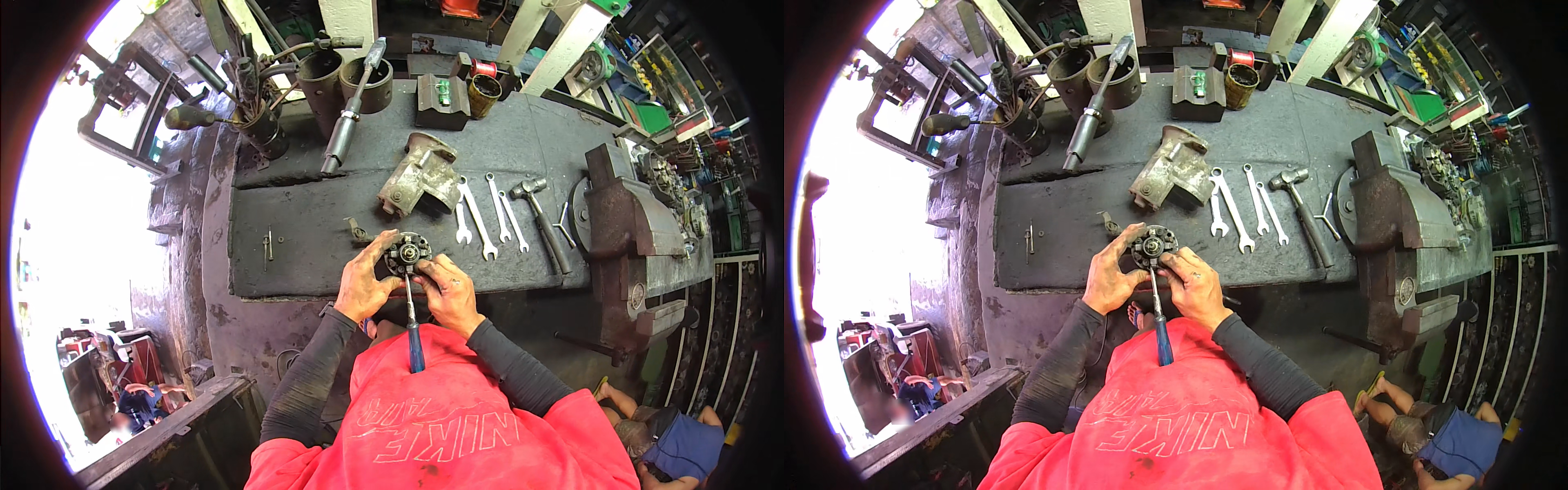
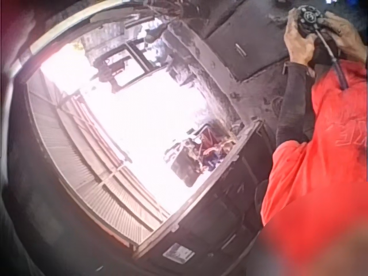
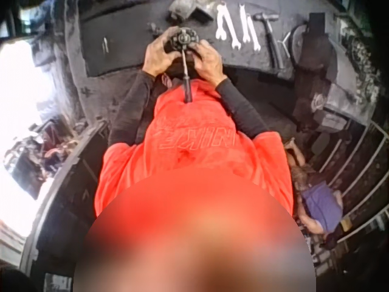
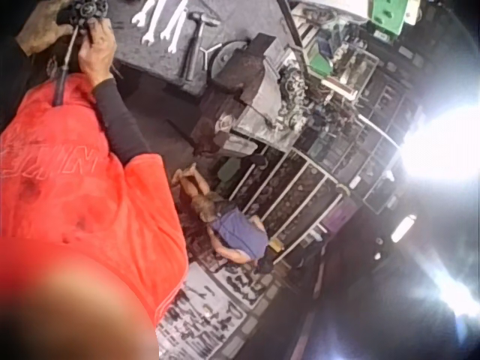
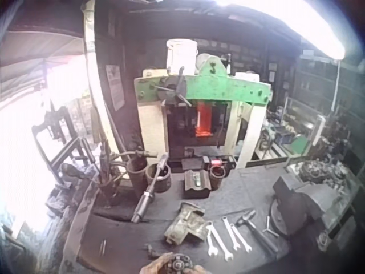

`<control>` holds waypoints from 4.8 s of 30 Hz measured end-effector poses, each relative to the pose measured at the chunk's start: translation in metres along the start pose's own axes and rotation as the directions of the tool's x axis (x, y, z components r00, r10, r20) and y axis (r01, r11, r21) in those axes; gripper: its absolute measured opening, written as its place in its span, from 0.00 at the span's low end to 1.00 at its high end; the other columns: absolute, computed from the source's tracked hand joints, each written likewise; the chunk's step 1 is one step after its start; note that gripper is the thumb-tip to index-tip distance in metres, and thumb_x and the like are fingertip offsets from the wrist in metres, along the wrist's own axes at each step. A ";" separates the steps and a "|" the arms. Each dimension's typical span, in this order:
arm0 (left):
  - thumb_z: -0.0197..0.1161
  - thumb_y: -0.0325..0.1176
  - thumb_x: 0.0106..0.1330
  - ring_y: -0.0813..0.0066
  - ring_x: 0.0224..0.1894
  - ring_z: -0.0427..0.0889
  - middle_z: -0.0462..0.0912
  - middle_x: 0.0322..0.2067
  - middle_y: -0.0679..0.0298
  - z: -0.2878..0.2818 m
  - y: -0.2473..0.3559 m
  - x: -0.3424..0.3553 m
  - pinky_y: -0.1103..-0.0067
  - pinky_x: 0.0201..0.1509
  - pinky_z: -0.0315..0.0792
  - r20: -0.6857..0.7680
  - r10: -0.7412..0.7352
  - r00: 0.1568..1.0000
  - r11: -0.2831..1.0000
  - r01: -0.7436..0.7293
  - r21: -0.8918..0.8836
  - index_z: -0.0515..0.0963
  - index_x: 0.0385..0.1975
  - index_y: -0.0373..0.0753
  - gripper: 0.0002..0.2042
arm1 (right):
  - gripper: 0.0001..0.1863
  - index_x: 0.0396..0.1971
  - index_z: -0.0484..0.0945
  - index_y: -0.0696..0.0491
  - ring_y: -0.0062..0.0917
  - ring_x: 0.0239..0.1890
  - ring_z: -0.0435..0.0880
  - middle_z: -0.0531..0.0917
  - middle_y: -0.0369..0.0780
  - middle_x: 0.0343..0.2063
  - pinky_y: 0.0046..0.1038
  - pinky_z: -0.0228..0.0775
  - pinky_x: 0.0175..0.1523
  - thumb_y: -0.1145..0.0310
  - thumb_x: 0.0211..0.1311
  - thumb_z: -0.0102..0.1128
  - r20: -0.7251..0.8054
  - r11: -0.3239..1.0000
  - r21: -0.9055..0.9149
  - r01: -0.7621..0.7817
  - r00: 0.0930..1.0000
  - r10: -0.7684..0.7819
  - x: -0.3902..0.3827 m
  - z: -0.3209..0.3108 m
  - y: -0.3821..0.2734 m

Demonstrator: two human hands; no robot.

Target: The person disassembles a cylindrical mechanical component on a workbench using wrenches and a screwdriver. They remove bolts and internal parts, then use a hammer to tap the component while seated on the bench.

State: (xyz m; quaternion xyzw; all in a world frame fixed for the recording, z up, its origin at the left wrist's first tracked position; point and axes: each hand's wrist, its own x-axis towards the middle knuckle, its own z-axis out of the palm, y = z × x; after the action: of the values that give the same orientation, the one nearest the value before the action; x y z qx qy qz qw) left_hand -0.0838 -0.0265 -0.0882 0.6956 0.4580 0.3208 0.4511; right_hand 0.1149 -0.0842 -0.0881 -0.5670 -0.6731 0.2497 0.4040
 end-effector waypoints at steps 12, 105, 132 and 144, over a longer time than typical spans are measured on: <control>0.80 0.23 0.49 0.62 0.72 0.76 0.79 0.68 0.54 0.003 -0.004 0.001 0.71 0.76 0.69 -0.005 -0.061 0.998 0.997 0.060 -0.051 0.74 0.70 0.37 0.41 | 0.13 0.44 0.81 0.59 0.24 0.36 0.87 0.85 0.41 0.33 0.31 0.79 0.39 0.68 0.68 0.73 0.184 0.813 0.398 -0.425 0.905 0.383 -0.006 -0.020 -0.002; 0.89 0.37 0.46 0.65 0.68 0.77 0.77 0.68 0.56 0.056 -0.010 -0.025 0.70 0.75 0.69 -0.260 -0.125 0.957 0.974 0.069 -0.216 0.71 0.71 0.35 0.49 | 0.15 0.50 0.87 0.53 0.46 0.39 0.89 0.90 0.48 0.36 0.40 0.79 0.45 0.61 0.73 0.61 0.457 0.929 -0.142 -0.341 0.810 0.367 -0.010 -0.078 -0.012; 0.84 0.25 0.55 0.67 0.66 0.79 0.79 0.66 0.54 0.057 -0.008 -0.026 0.71 0.70 0.75 -0.254 -0.140 0.957 0.948 0.056 -0.312 0.70 0.70 0.31 0.41 | 0.14 0.44 0.87 0.56 0.53 0.39 0.85 0.88 0.51 0.34 0.48 0.76 0.44 0.62 0.72 0.60 0.575 0.964 -0.264 -0.037 0.797 0.188 0.019 -0.081 0.000; 0.76 0.28 0.60 0.55 0.78 0.65 0.66 0.76 0.55 0.039 -0.024 -0.032 0.66 0.82 0.60 -0.043 -0.031 0.999 0.988 0.024 -0.153 0.65 0.76 0.41 0.42 | 0.12 0.49 0.81 0.64 0.18 0.28 0.70 0.78 0.33 0.30 0.26 0.64 0.32 0.70 0.78 0.59 0.246 0.607 0.333 -0.721 0.688 0.682 -0.039 -0.012 -0.065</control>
State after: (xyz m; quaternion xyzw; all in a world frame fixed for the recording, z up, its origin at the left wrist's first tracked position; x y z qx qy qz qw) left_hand -0.0707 -0.0648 -0.1260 0.6451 0.4518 0.3642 0.4971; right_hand 0.0892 -0.1388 -0.0401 -0.6763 -0.3478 0.5475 0.3491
